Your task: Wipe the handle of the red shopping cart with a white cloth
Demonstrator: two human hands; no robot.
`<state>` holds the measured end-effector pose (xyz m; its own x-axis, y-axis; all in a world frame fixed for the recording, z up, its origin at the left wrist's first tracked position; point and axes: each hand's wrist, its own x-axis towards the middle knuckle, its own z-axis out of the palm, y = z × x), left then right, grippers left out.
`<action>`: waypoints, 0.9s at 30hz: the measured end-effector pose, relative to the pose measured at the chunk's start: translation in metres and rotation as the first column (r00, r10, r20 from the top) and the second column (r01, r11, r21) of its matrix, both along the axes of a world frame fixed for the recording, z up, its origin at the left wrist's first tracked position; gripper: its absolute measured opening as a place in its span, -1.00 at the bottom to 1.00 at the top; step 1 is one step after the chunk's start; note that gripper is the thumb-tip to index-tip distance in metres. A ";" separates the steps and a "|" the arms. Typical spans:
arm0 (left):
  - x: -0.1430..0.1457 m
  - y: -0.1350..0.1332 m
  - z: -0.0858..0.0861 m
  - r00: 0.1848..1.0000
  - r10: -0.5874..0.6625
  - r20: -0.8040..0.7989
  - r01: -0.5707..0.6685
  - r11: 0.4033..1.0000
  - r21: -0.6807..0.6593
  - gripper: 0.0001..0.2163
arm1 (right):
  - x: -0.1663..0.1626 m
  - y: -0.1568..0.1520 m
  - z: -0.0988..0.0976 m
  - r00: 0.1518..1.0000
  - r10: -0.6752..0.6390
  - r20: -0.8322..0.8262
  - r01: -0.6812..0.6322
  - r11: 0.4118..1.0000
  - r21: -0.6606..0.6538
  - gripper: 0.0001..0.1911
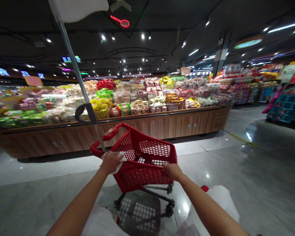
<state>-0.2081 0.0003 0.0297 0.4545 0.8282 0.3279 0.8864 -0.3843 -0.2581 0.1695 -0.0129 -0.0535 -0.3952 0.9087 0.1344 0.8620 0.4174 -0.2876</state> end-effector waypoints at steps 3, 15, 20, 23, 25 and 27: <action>-0.004 -0.003 -0.001 0.999 0.039 0.033 -0.042 0.995 0.094 -0.74 | 0.003 -0.001 0.000 1.000 -0.026 0.004 0.026 1.000 0.012 -0.70; 0.166 -0.012 -0.071 0.990 -0.129 0.056 0.136 0.979 -0.153 -0.70 | -0.013 -0.004 -0.003 0.998 -0.062 0.003 0.062 0.998 -0.023 -0.71; 0.052 -0.002 -0.027 0.997 -0.074 0.018 0.075 0.995 -0.062 -0.66 | 0.009 0.002 -0.002 1.000 -0.023 0.005 0.023 1.000 -0.006 -0.70; 0.002 -0.005 -0.005 0.995 -0.097 0.012 0.096 0.994 0.059 -0.67 | 0.019 0.006 -0.003 1.000 -0.002 -0.013 0.002 1.000 -0.014 -0.69; -0.001 -0.009 -0.003 0.998 -0.053 0.024 0.050 0.990 0.131 -0.71 | 0.021 0.007 -0.005 1.000 -0.012 -0.017 0.011 1.000 -0.022 -0.69; 0.018 -0.012 -0.010 0.998 0.033 0.059 -0.043 0.984 0.173 -0.72 | 0.020 0.006 -0.006 0.999 -0.028 -0.019 0.028 0.999 -0.028 -0.69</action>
<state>-0.1902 -0.0121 0.0192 0.4011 0.7724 0.4925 0.9142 -0.3037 -0.2684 0.1896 -0.0066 -0.0600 -0.3671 0.9228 0.1168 0.8674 0.3850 -0.3154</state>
